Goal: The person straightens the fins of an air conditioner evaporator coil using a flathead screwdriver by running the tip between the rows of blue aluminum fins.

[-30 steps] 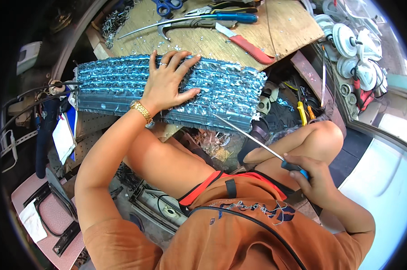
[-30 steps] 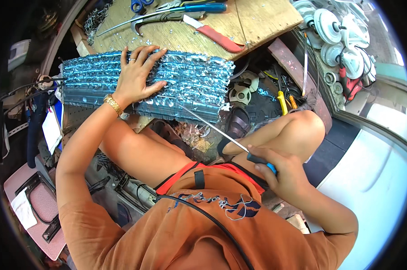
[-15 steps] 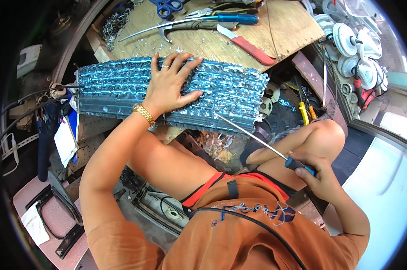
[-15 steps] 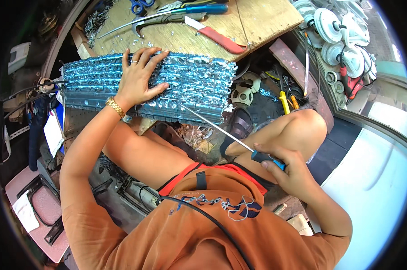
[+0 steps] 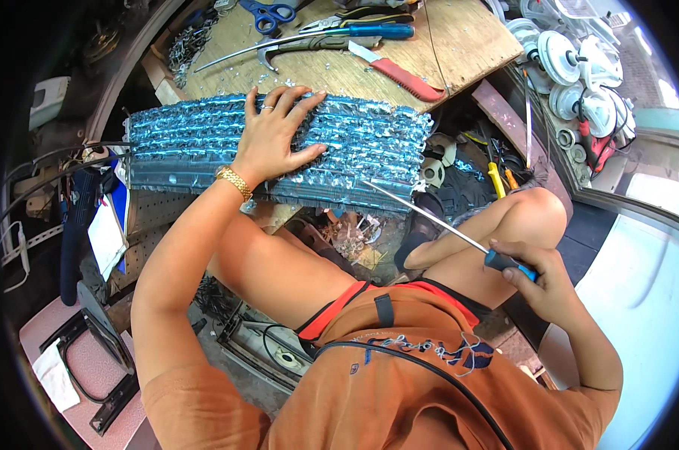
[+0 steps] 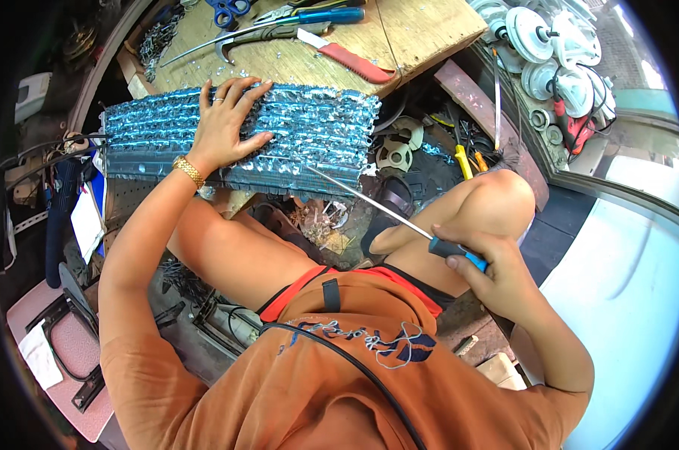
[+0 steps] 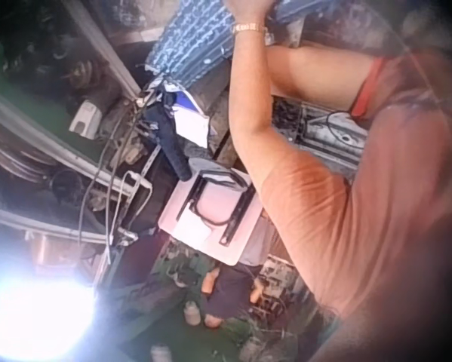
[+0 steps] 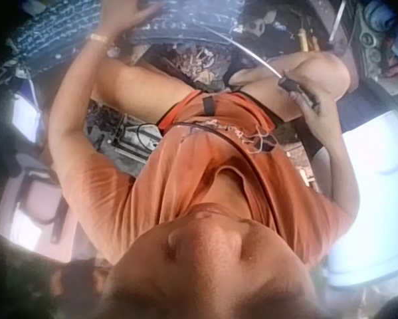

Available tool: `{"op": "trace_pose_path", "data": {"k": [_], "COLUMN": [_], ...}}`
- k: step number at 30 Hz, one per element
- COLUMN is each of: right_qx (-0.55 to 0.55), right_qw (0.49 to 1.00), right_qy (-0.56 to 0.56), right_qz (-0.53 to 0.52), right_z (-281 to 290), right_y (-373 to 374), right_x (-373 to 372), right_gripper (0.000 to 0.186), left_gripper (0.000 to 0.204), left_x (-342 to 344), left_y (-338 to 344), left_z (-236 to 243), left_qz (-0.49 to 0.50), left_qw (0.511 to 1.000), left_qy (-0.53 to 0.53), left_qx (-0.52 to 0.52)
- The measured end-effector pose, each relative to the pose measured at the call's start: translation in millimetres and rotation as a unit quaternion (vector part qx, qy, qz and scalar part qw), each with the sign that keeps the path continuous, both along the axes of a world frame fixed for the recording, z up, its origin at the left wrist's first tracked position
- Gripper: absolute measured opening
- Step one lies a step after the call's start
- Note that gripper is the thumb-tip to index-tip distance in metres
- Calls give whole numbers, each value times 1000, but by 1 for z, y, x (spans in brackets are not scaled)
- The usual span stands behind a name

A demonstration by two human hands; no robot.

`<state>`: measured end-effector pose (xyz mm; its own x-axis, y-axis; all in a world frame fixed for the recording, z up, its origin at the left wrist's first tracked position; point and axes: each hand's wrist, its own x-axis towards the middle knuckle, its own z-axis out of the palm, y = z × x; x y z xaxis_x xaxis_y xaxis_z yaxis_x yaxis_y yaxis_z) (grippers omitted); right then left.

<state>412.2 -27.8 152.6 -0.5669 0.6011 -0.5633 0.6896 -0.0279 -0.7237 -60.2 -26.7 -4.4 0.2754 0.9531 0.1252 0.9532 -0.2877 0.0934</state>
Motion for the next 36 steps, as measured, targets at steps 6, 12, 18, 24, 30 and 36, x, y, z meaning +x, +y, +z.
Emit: {"op": "trace_pose_path", "data": {"k": [6, 12, 18, 24, 30, 36], "right_qx": [29, 11, 30, 131, 140, 132], "right_qw": [999, 999, 998, 989, 989, 987], "right_qy": [29, 12, 3, 66, 15, -23], "right_qz": [21, 35, 53, 33, 48, 83], "right_z": [-13, -3, -23, -13, -6, 5], "right_y": [-2, 5, -9, -7, -10, 1], "right_x": [8, -9, 0, 7, 3, 0], "right_gripper": [42, 40, 40, 43, 46, 46], "left_gripper": [85, 88, 87, 100, 113, 119], "left_x": [4, 11, 6, 0, 1, 27], "left_y": [0, -4, 0, -1, -3, 1], "left_z": [-2, -2, -2, 1, 2, 5], "left_qz": [-2, 8, 4, -9, -7, -28], "left_qw": [1000, 1000, 1000, 1000, 1000, 998], "left_qy": [-14, -7, -8, -17, 1, -59], "left_qx": [9, -10, 6, 2, -6, -7]}}
